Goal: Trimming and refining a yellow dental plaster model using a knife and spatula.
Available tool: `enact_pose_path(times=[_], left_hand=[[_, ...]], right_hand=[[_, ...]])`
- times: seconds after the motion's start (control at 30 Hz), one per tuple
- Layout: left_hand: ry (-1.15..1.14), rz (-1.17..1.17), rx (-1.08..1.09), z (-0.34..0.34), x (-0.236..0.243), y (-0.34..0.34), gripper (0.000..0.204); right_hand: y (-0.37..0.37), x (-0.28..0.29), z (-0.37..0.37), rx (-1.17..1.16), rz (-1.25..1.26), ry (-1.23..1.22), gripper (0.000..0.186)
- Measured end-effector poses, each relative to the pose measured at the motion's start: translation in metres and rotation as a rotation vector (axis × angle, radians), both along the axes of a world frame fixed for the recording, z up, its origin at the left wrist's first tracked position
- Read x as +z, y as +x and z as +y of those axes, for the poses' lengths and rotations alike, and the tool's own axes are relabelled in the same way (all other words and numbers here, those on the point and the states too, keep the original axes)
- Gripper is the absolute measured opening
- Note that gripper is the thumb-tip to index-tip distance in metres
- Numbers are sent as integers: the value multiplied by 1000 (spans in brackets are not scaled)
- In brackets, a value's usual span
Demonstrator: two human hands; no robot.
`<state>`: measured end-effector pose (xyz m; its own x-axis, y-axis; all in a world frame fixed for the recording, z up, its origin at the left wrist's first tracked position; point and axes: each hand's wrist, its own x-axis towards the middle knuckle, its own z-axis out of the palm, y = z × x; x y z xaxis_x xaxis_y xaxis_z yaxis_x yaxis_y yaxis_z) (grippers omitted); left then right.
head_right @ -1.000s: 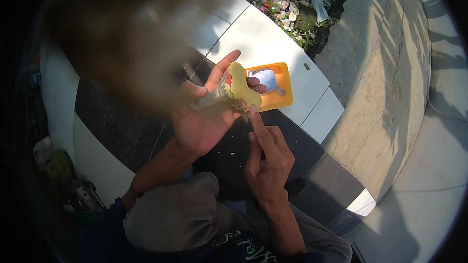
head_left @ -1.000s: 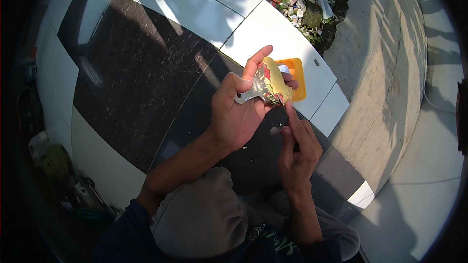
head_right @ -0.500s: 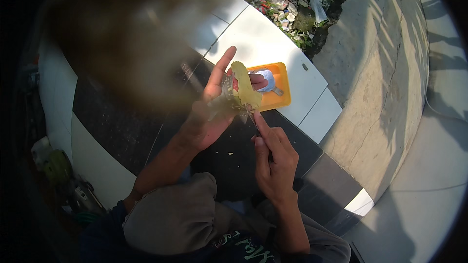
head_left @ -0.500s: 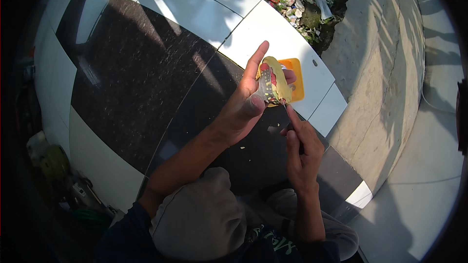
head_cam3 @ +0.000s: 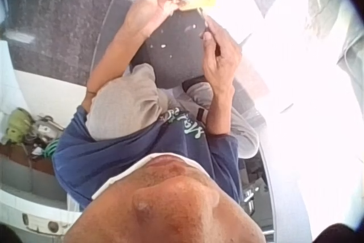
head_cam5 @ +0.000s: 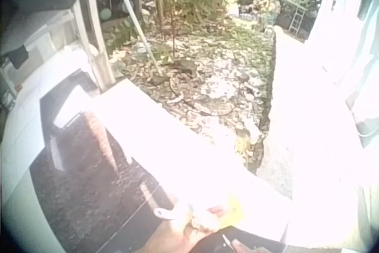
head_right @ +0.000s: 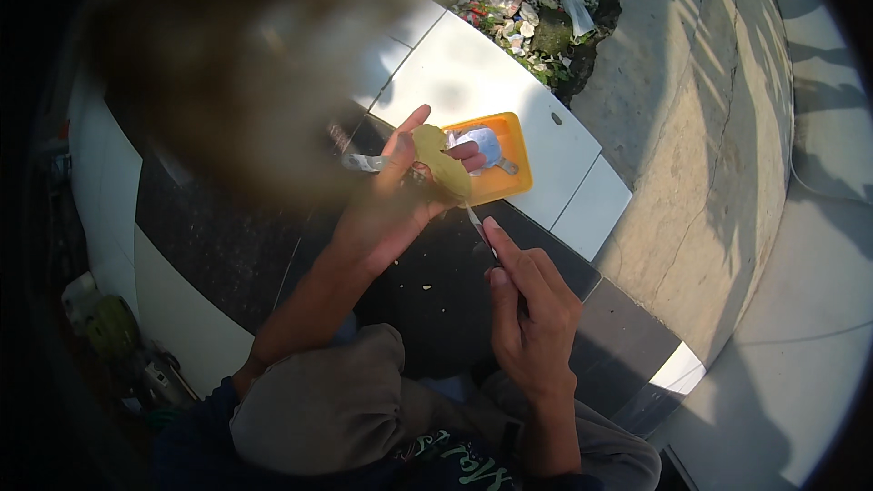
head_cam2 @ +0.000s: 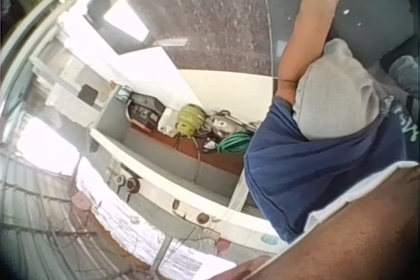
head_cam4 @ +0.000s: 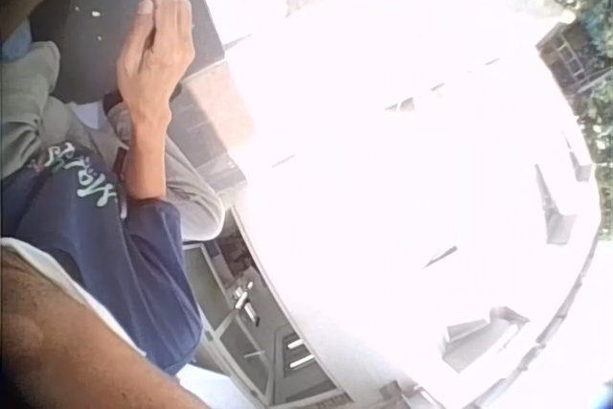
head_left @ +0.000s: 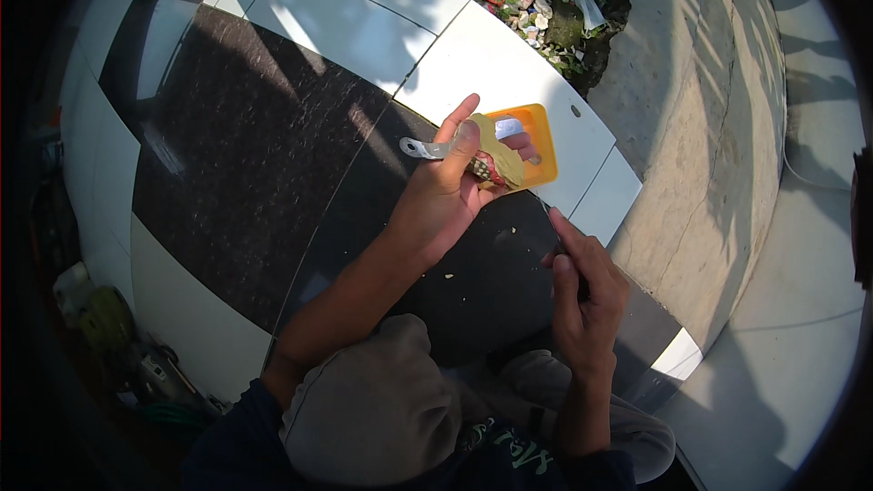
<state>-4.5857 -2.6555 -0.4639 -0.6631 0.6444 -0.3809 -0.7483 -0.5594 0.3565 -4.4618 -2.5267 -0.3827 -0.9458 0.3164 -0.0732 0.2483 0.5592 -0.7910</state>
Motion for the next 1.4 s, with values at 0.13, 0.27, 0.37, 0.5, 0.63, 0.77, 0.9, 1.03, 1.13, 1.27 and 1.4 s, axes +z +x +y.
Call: enact_pose_path(times=[0.13, 0.27, 0.37, 0.5, 0.63, 0.77, 0.9, 1.03, 1.13, 1.27, 1.4], left_hand=[[111, -139, 48, 7, -8, 2, 64], [52, -109, 4, 7, 0, 1, 57], [69, -120, -12, 6, -3, 4, 52], [74, -201, 48, 7, -7, 8, 48], [46, -241, 145, 13, -13, 9, 41], [11, -231, 171, 16, -12, 9, 37], [20, -227, 211, 17, -14, 9, 36], [-4, -181, 242, 19, -19, 11, 34], [-106, -73, 266, 22, -16, 11, 34], [-179, -37, 296, 22, -19, 14, 35], [-216, -50, 293, 15, -25, 11, 35]], right_hand=[[0, -21, -2, -26, -18, 32, 39], [1, -32, -9, -41, -24, 24, 40], [2, -40, -12, -73, -15, 1, 39], [-2, -46, -16, -109, 13, -52, 38], [-5, -50, -20, -122, 36, -80, 38], [-8, -59, -21, -90, 10, -9, 36], [-14, -62, -26, -97, 26, -33, 37], [-19, -68, -31, -142, 11, -56, 37], [-22, -68, -36, -195, -20, -153, 37], [-28, -67, -31, -133, 59, -7, 37], [-37, -60, -14, 10, -6, 96, 43]])
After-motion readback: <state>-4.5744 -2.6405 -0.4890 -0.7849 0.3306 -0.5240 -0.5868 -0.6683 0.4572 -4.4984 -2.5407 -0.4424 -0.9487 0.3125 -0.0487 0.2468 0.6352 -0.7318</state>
